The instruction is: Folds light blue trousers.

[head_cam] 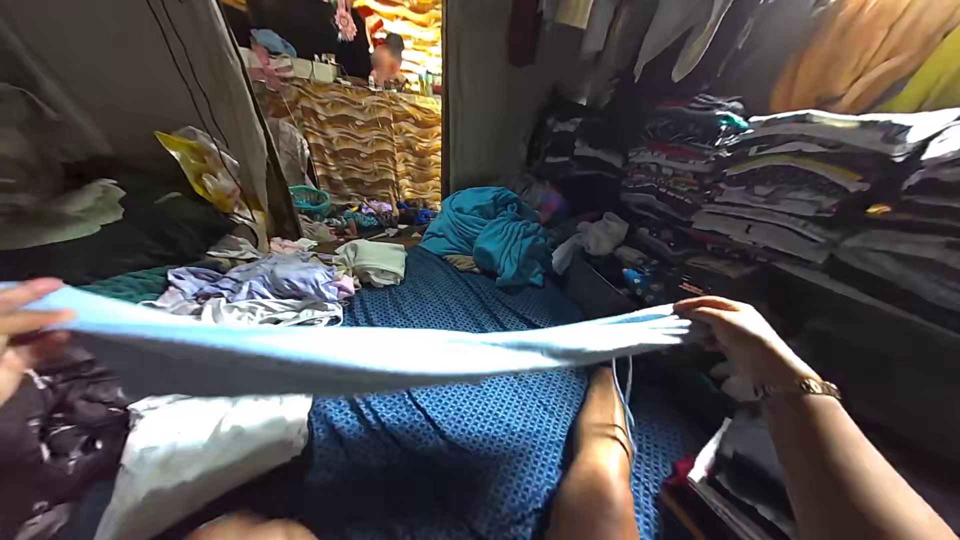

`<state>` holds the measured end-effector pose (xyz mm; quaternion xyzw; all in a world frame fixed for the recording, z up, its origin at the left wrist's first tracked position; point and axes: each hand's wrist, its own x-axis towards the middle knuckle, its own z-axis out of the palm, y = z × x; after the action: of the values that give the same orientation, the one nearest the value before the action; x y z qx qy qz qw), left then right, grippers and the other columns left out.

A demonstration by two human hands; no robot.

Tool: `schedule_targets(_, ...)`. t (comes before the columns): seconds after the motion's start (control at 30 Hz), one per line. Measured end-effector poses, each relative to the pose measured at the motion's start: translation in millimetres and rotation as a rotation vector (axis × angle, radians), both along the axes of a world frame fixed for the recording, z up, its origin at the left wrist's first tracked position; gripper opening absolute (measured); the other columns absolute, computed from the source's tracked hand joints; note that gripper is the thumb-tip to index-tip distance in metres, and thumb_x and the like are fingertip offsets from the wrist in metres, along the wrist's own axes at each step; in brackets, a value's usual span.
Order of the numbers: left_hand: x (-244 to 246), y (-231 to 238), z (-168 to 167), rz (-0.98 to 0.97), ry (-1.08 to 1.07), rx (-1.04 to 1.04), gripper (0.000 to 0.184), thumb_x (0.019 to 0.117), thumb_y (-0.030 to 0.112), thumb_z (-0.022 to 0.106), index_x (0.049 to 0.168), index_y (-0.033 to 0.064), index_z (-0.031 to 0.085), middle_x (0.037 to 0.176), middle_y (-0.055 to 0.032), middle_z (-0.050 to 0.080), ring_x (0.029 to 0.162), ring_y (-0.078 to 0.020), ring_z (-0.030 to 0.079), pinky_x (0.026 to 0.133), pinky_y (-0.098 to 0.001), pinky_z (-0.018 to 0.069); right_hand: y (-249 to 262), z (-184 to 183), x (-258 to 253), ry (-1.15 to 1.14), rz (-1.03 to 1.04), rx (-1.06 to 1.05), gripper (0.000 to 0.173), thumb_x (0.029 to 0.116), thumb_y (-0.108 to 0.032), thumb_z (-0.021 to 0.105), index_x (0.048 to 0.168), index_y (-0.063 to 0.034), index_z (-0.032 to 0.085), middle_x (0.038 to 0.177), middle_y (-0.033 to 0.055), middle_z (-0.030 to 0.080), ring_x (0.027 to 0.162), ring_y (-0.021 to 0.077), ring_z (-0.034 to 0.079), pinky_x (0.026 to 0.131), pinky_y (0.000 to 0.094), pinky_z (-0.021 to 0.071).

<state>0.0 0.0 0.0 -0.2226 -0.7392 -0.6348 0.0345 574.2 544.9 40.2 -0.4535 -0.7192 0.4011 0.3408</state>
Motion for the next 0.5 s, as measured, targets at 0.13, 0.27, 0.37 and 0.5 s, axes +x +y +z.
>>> schedule_targets(0.13,-30.9,47.2,3.9,0.154,-0.129,0.248,0.04,0.0985,0.0,0.056,0.136,0.0138,0.053,0.11,0.0072,0.058,0.074,0.0047,0.056,0.063,-0.0124,0.0479,35.3,-10.8,-39.2,0.209,-0.061,0.065,0.02,0.1015,-0.007,0.057,0.119,-0.0018,0.065,0.09,0.0046,0.068,0.063,0.0068,0.06,0.057,0.0245,0.0527)
schedule_targets(0.27,-23.8,81.9,-40.5,0.195,-0.292,0.093,0.053,0.0953,-0.006,0.058,0.146,0.0079,0.048,0.119,-0.0047,0.058,0.072,-0.0014,0.054,0.064,-0.0186,0.0481,59.2,-67.9,-72.9,0.174,-0.079,0.017,0.026,0.1006,-0.007,0.057,0.124,0.0005,0.063,0.099,0.0087,0.067,0.07,0.0092,0.061,0.061,0.0278,0.0529)
schedule_targets(0.37,-22.5,94.9,-105.9,0.218,-0.399,-0.113,0.057,0.0952,-0.006,0.057,0.15,0.0038,0.043,0.123,-0.015,0.056,0.072,-0.0071,0.051,0.064,-0.0239,0.047,63.8,-136.3,-91.9,0.009,-0.095,-0.127,0.029,0.101,-0.006,0.058,0.129,0.0012,0.063,0.115,0.0178,0.066,0.086,0.0207,0.064,0.073,0.04,0.0549)
schedule_targets(0.5,-8.9,97.8,-169.5,0.272,-0.534,-0.295,0.061,0.0942,-0.008,0.059,0.152,0.0026,0.042,0.145,-0.0266,0.049,0.092,-0.0224,0.059,0.081,-0.0381,0.0517,55.8,-221.4,-98.4,-0.261,-0.088,-0.283,0.027,0.098,-0.005,0.063,0.124,0.001,0.068,0.117,0.0236,0.068,0.1,0.033,0.068,0.086,0.0531,0.0552)
